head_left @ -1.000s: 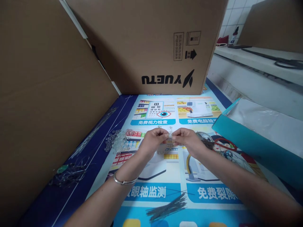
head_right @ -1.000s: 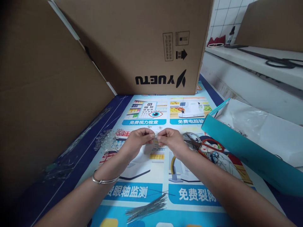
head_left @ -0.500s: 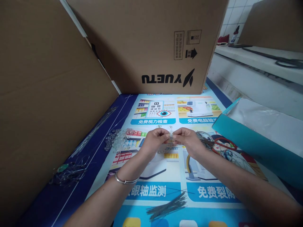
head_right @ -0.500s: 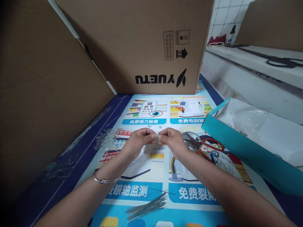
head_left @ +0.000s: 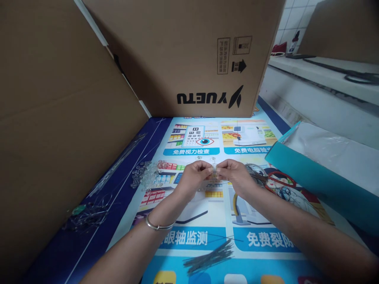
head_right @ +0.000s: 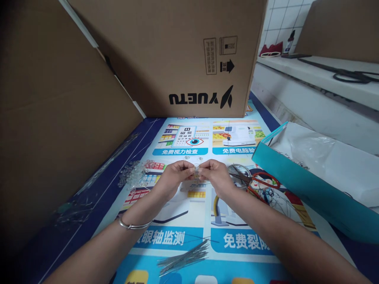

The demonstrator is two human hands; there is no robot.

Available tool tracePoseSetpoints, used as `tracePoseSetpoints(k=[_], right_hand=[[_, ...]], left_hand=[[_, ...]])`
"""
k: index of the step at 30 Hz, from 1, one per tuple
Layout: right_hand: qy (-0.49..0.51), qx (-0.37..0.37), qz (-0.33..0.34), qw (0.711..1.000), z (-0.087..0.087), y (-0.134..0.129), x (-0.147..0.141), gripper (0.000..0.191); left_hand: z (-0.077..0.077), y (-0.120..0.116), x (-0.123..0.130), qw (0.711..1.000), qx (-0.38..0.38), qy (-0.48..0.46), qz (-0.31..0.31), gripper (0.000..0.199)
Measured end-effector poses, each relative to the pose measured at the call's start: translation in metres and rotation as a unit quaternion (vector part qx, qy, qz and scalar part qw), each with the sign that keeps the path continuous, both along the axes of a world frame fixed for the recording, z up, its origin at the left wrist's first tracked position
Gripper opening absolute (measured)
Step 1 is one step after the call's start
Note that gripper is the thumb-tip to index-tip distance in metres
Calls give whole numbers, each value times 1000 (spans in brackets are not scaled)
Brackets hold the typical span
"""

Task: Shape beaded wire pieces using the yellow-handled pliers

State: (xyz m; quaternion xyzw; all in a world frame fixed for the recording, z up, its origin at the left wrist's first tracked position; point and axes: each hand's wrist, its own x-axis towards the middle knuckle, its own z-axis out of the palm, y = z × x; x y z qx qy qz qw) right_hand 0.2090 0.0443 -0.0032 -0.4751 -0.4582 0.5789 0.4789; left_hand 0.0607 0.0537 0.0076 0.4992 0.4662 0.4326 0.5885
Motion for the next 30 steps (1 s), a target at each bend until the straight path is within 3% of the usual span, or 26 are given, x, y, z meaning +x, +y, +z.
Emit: tracePoseSetpoints(k=[5,9,10,11,12,14,19,20,22,24,30], right_hand=[[-95,36,43,994,9,5,6,26],[-237,84,58,966,39,21,38,21],[-305,101,59,945,48,24,48,16],[-489,141,94,856,56,27,59,15],[-543,139,100,822,63,27,68,14],[-596,128,114,785,71,23,81,15],[-672,101,160,716,56,-19,68,24],[-686,103,152,704,50,-30,61,31],[-741,116,114,651,41,-50,49,50],[-768,113,95,623,35,-65,41,58],[-767,108,115,622,30,-80,36,59]], left_hand=[[-1,6,-7,1000,17,7,-9,12],[0,17,-20,999,24,22,12,15],[1,19,-23,999,21,21,15,15],[1,21,-26,1000,16,17,18,16],[1,22,-28,1000,8,10,19,17],[1,24,-30,1000,-7,-2,18,19],[-4,27,-32,999,-28,-10,14,21],[-5,28,-33,999,-28,-14,16,21],[-7,29,-33,999,-18,-16,23,19],[-7,31,-34,1000,5,-5,30,16],[1,29,-34,998,25,-48,14,12]])
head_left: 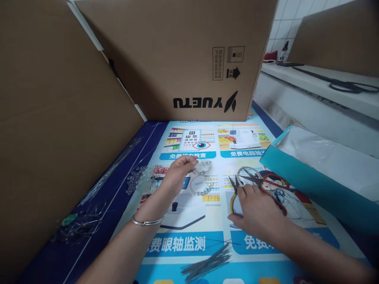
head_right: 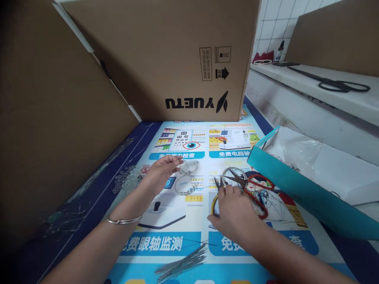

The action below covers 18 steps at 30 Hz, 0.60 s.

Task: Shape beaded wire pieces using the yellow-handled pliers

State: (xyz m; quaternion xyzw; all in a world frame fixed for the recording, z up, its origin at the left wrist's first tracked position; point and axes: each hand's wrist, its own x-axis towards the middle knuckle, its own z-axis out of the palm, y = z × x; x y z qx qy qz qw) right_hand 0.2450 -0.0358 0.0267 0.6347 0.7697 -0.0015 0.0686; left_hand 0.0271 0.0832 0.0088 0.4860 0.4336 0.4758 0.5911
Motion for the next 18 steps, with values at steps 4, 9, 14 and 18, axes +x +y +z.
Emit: tracePoseSetpoints(k=[4,9,14,18], right_hand=[[2,-5,2,1000,-4,-5,1,56],[-14,2,1,1000,-13,-6,4,66],[-21,24,-15,999,-20,5,2,68],[-23,50,-3,998,-25,7,6,60]], left_hand=[[5,-4,3,993,-46,-93,-57,14],[3,-9,7,981,-93,-143,-90,15],[2,-11,11,977,-110,-154,-96,13],[2,-11,11,974,-116,-172,-95,12]])
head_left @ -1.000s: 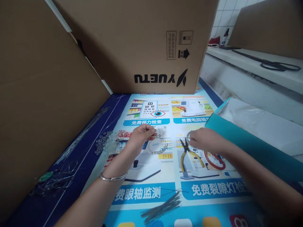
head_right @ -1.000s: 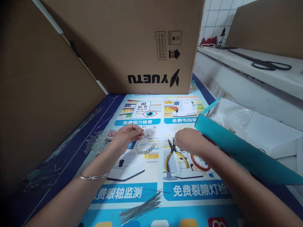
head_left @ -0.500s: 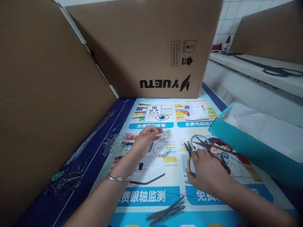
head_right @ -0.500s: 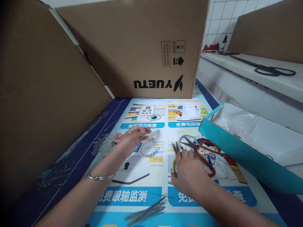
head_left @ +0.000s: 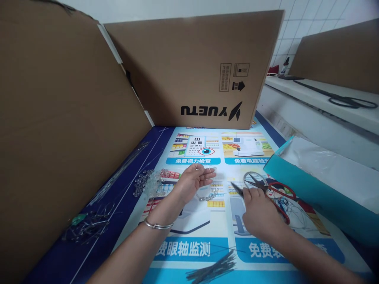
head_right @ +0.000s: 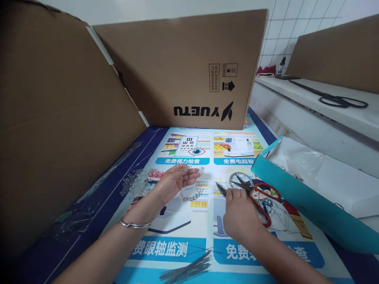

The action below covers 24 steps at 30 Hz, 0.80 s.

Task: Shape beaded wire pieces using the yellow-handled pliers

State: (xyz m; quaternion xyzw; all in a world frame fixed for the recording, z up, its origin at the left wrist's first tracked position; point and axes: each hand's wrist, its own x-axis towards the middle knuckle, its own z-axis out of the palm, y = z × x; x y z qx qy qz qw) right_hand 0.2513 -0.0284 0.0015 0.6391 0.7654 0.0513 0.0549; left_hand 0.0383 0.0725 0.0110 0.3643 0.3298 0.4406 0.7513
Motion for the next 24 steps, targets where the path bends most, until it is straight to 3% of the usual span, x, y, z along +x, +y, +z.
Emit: tracePoseSetpoints(k=[6,11,16,20,24], right_hand=[[48,22,29,998,3,-9,7,31],[134,18,61,989,19,-2,4,27],[111,136,169,970,27,28,2,25],[53,240,268,931,24,52,5,24],[1,292,323,900,17,63,7,24]], left_hand=[[-6,3,1,1000,-23,-5,3,23],[-10,4,2,998,-46,20,28,24],[-2,0,2,998,-44,28,26,19],[5,-2,1,998,-38,51,17,18],[8,-5,2,996,-32,75,22,19]])
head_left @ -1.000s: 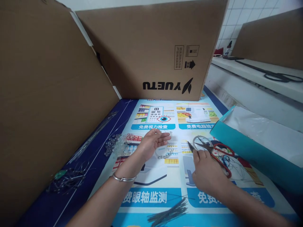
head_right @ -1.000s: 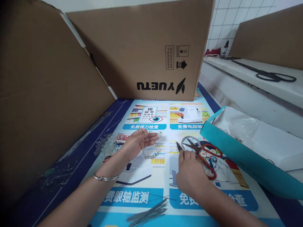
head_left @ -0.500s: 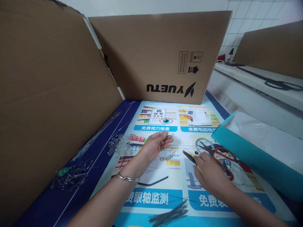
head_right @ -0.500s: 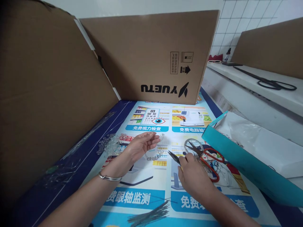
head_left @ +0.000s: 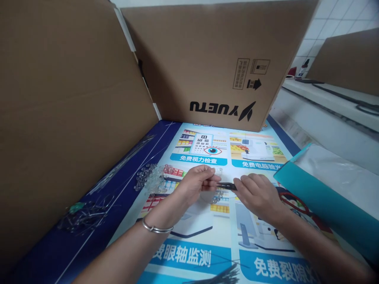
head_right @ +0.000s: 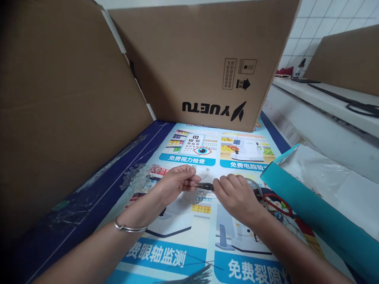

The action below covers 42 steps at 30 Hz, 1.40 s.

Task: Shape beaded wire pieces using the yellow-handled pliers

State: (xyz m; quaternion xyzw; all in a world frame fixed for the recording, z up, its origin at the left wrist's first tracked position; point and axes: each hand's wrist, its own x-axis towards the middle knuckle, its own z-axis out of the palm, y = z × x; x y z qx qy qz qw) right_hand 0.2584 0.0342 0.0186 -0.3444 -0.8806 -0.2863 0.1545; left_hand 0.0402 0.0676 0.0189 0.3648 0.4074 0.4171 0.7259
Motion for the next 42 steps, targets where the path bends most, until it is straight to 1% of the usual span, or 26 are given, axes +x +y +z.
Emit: tracePoseSetpoints(k=[5,8,13,20,26,32,42], right_hand=[[-12,33,-4,999,-3,0,4,30],[-24,46,-5,999,0,-2,7,31],[-38,60,11,997,5,-4,10,30],[-44,63,19,997,5,-5,10,30],[-39,65,29,997,6,-4,12,29],[-33,59,28,997,5,-4,12,29],[-47,70,22,996,7,-6,13,28]], left_hand=[[2,-6,5,1000,16,10,3,20],[4,-9,8,1000,0,1,-4,21],[5,-13,11,1000,-10,-2,-12,22],[6,-15,11,1000,-12,7,-8,22],[3,-14,13,1000,-24,8,-1,22],[4,-15,13,1000,-26,6,0,22],[6,-18,15,999,-34,7,6,21]])
